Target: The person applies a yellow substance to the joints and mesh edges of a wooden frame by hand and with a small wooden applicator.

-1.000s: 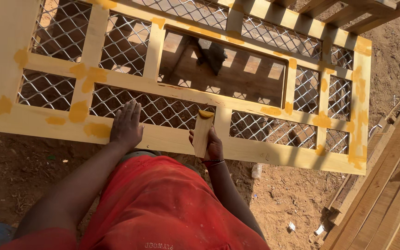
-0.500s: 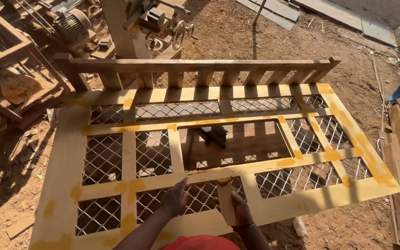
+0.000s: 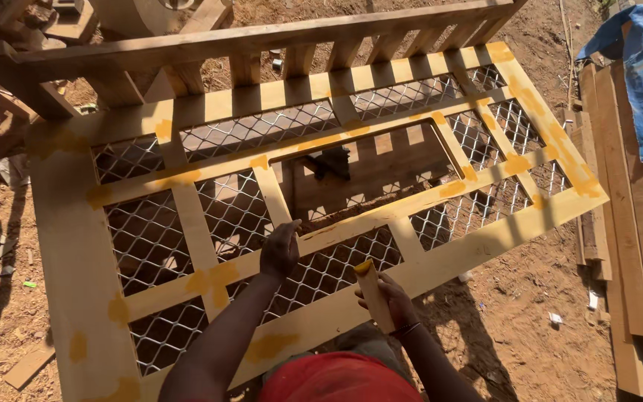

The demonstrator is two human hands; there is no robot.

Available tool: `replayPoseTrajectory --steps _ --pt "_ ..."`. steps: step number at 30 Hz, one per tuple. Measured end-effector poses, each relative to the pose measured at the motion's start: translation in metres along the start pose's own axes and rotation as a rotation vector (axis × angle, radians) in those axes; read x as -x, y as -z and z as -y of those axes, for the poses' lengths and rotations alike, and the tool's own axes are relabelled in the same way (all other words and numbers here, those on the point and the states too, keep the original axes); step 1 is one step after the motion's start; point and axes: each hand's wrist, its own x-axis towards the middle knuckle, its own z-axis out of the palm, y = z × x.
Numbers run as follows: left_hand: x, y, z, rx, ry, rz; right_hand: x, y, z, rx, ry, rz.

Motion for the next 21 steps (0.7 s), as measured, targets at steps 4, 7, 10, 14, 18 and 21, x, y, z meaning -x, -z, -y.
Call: replayPoseTrajectory --steps 4,7,10,14,18,21 --pt "-0.014 -0.011 0.028 -0.097 -0.048 -0.040 0.005 -0.005 0.004 0.001 -0.050 -0.054" --pt "-0.019 -0.023 0.047 -0.134 -0.052 -0.029 -0.012 -0.011 0.000 -0.014 -0.006 -0.029" --pt "-0.018 -0.038 0.062 -0.197 -0.097 -0.052 -0.044 -0.027 0.001 0.201 0.024 -0.028" --pt "-0.010 -0.047 0.080 -0.336 -0.059 0.034 -0.078 -0.067 0.005 0.925 0.330 -0.048" --pt "-0.003 -0.048 0.092 -0.378 -0.010 0.081 -0.101 -0.103 0.007 1.472 0.625 0.003" --pt "-0.003 -0.050 0.095 -0.370 0.047 0.080 -0.115 -0.116 0.003 1.616 0.611 0.007"
